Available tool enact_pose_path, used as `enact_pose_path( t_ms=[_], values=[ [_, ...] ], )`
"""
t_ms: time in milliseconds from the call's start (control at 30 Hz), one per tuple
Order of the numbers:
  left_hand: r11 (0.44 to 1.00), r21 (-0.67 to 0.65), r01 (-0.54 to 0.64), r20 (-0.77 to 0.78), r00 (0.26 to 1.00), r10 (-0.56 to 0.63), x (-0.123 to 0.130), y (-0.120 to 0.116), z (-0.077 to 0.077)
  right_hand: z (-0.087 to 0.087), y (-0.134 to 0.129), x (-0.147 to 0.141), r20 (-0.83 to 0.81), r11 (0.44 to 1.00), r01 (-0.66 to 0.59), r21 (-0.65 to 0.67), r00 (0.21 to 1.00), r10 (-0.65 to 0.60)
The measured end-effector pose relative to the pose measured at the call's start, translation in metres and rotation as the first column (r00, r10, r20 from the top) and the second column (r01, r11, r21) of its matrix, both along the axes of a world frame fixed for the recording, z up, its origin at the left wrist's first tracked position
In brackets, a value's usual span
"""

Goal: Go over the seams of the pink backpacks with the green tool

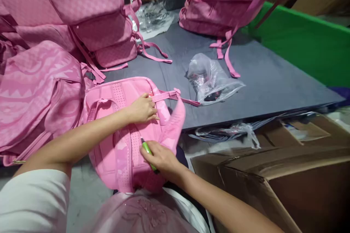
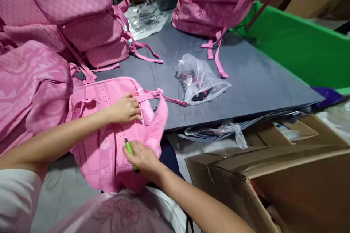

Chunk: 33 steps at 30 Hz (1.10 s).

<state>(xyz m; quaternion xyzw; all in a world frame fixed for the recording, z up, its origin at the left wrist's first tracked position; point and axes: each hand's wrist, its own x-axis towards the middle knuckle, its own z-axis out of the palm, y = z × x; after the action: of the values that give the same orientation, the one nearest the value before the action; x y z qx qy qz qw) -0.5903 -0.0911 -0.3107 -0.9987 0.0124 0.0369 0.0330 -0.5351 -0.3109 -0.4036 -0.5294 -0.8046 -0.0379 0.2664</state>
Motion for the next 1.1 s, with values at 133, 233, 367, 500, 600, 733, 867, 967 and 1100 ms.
enact_pose_path(
  t_ms=[133, 233, 367, 500, 600, 733, 867, 967, 1100],
  values=[
    [0.995, 0.071, 0.070, 0.058, 0.996, -0.074, -0.003, 0.014, 0.011, -0.024, -0.038, 0.032, 0.040, 0.960, 0.276, -0.049, 0.961, -0.275],
    [0.987, 0.158, -0.036, 0.129, 0.992, 0.015, -0.007, 0.055, 0.021, -0.035, -0.053, 0.045, -0.002, 0.934, 0.336, -0.120, 0.941, -0.338],
    [0.926, 0.221, -0.306, 0.394, 0.897, 0.202, -0.020, 0.083, 0.023, -0.040, -0.049, 0.047, -0.401, 0.963, 0.228, -0.142, 0.876, -0.266],
    [0.969, 0.185, -0.160, 0.235, 0.965, 0.115, -0.026, 0.037, 0.004, -0.013, -0.020, 0.043, -0.726, 0.932, 0.357, -0.057, 0.626, -0.285],
    [0.987, 0.122, -0.109, 0.116, 0.989, 0.095, -0.024, 0.005, -0.009, 0.019, 0.014, 0.037, -0.823, 0.866, 0.473, -0.164, 0.418, -0.384],
    [0.991, 0.043, -0.131, 0.223, 0.968, 0.118, -0.029, 0.000, -0.022, 0.038, 0.055, 0.023, -0.974, 0.916, 0.346, -0.201, 0.034, -0.226],
    [0.998, 0.009, -0.060, 0.442, 0.896, 0.050, -0.046, -0.002, -0.037, 0.021, 0.067, 0.020, -0.969, 0.898, 0.384, -0.216, 0.031, -0.246],
    [0.997, 0.066, -0.040, 0.552, 0.834, -0.003, -0.057, -0.009, -0.046, 0.014, 0.062, 0.026, -0.949, 0.864, 0.418, -0.282, 0.011, -0.315],
    [0.996, 0.083, -0.042, 0.571, 0.821, -0.013, -0.060, -0.014, -0.048, 0.026, 0.062, 0.031, -0.906, 0.853, 0.354, -0.384, 0.034, -0.422]
  ],
)
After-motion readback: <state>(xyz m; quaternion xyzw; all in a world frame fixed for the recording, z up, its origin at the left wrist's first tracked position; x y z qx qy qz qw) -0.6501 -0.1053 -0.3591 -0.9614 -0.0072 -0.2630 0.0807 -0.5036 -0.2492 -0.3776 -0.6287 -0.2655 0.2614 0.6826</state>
